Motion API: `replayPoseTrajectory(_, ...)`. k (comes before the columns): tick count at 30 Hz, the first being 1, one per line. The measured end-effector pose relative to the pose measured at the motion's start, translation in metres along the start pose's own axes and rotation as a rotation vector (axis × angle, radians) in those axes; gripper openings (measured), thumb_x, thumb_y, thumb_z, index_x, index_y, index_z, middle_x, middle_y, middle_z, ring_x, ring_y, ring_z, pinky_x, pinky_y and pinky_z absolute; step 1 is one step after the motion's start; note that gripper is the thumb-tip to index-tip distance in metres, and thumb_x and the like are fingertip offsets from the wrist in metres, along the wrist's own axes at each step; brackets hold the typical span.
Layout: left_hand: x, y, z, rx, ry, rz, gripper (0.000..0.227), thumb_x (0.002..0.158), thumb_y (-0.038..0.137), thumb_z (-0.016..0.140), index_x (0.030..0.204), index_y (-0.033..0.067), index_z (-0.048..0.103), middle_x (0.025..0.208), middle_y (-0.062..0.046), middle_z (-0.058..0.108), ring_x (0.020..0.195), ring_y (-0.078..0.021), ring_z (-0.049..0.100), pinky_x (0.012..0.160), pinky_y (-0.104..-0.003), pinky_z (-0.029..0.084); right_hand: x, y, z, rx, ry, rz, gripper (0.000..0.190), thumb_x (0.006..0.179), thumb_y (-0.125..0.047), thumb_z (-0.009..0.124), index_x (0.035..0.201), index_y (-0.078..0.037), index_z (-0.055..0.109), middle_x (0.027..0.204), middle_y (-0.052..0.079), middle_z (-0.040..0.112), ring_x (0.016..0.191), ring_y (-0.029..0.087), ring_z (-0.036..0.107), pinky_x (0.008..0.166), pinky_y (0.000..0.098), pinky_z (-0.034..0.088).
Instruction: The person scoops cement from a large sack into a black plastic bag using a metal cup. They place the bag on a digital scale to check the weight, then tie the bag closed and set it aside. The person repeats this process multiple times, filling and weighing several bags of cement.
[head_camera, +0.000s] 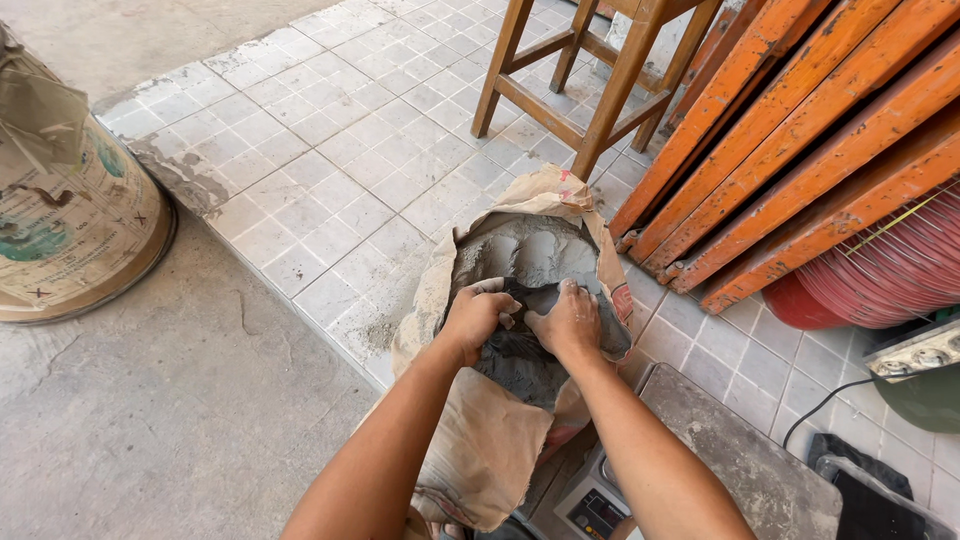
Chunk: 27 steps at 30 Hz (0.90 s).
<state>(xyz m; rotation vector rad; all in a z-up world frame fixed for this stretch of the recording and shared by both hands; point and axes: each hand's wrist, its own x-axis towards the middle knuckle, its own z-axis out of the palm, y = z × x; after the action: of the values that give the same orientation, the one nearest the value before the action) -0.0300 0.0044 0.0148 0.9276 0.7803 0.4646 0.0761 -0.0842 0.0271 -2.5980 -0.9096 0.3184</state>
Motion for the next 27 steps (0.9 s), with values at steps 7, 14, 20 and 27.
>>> replayPoseTrajectory(7, 0.031, -0.030, -0.010, -0.010, -0.059, -0.008, 0.066, 0.063, 0.003, 0.061, 0.124, -0.0122, 0.043, 0.077, -0.021, 0.060, 0.060, -0.0170, 0.056, 0.056, -0.029, 0.046, 0.006, 0.005, 0.011, 0.090, -0.015, 0.050, 0.059, 0.063, -0.037, 0.067, 0.108, -0.002, 0.051, 0.105, 0.023, 0.058, 0.107, 0.039, 0.052, 0.085, 0.0483, 0.046)
replayPoseTrajectory(14, 0.022, -0.025, -0.011, -0.050, -0.028, 0.001, 0.057, 0.063, 0.000, 0.058, 0.118, -0.0088, 0.049, 0.073, -0.019, 0.061, 0.053, -0.0175, 0.056, 0.052, -0.027, 0.045, 0.011, 0.007, 0.019, 0.438, -0.171, 0.238, 0.065, 0.063, -0.033, 0.072, 0.113, 0.001, 0.051, 0.102, 0.023, 0.057, 0.099, 0.037, 0.057, 0.071, 0.0445, 0.051)
replayPoseTrajectory(20, 0.021, -0.017, -0.007, -0.068, -0.015, 0.007, 0.049, 0.063, -0.001, 0.057, 0.112, -0.0045, 0.056, 0.073, -0.017, 0.061, 0.052, -0.0152, 0.055, 0.050, -0.025, 0.046, 0.030, 0.042, 0.029, 0.937, -0.068, 0.332, 0.043, 0.059, -0.021, 0.079, 0.087, 0.004, 0.057, 0.072, 0.018, 0.058, 0.065, 0.022, 0.060, 0.054, 0.0306, 0.052)
replayPoseTrajectory(27, 0.023, -0.013, -0.004, -0.184, 0.027, 0.013, 0.042, 0.064, -0.001, 0.057, 0.106, -0.0026, 0.061, 0.074, -0.015, 0.059, 0.049, -0.0164, 0.055, 0.048, -0.028, 0.049, 0.010, 0.040, -0.020, 0.844, 0.019, 0.143, 0.044, 0.060, -0.023, 0.081, 0.090, 0.003, 0.062, 0.077, 0.016, 0.059, 0.074, 0.020, 0.059, 0.058, 0.0340, 0.056)
